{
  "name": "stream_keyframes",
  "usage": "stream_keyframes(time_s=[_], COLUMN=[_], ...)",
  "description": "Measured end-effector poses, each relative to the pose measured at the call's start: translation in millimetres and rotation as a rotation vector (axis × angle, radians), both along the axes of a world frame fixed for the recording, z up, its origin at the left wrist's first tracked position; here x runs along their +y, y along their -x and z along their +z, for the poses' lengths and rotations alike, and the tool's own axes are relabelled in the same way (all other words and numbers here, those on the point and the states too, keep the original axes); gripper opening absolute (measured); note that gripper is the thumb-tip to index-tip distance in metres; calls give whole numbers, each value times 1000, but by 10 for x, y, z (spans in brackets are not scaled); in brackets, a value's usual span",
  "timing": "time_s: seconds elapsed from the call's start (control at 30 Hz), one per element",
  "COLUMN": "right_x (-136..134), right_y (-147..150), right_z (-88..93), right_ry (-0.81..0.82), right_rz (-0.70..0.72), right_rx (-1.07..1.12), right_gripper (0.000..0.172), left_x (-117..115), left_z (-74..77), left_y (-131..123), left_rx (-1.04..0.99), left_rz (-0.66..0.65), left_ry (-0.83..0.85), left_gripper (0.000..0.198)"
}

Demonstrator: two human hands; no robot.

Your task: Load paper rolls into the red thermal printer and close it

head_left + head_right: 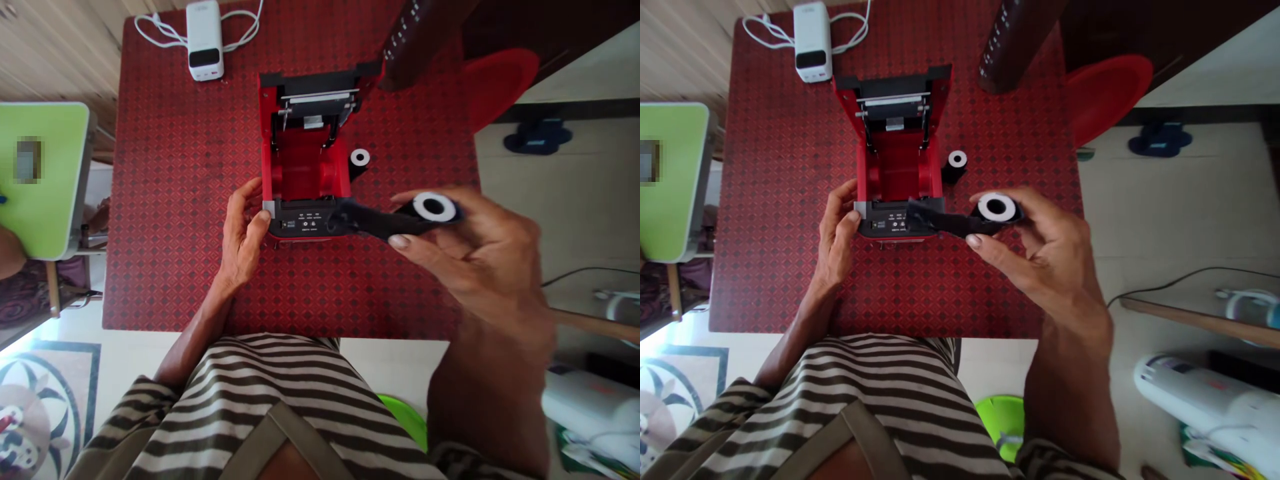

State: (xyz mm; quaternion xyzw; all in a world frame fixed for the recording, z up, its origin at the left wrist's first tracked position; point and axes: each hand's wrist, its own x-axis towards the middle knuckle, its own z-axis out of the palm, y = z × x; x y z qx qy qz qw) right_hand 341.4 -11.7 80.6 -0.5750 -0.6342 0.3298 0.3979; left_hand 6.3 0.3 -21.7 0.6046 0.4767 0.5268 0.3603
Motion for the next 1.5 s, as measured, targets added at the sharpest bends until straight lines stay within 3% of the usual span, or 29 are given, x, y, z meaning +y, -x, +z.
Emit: stream_keyframes(time_s=[0.1,0.23,0.37,0.6,0.77,0.93,1.03,1.2,1.33,1.43,1.5], right_x=[39,137,237,294,415,622,691,692,741,868,974], right_y=[176,417,549,617,616,583,614,793,908,912,899], right_z=[217,371,381,409,446,336,287,214,144,120,107], right_ry=[-110,-173,-116,82,96,-261,-355,-297,-311,-273,-252], right_rz=[29,40,111,251,318,389,404,400,386,456,494], right_rx=[191,299,394,513,206,-317,-508,-613,-596,-591,-604], right_gripper=[52,45,50,39,25,22,23,20,17,11,16], left_x=[-4,-15,-23,-48,-86,-115,-134,-175,-194,-203,-206], left_z=[-4,-21,-68,-102,-48,32,137,255,247,229,223], left_y=[-10,-25,-56,-78,-15,-69,-133,-225,-240,-218,-207], left_rx=[12,56,119,107,93,169,231,330,366,371,379], left_rz=[9,32,69,70,-4,83,149,191,173,137,124], left_ry=[12,4,-27,-57,-16,-125,-277,-388,-393,-343,-320], left_gripper=[62,66,68,63,70,62,55,34,37,45,48])
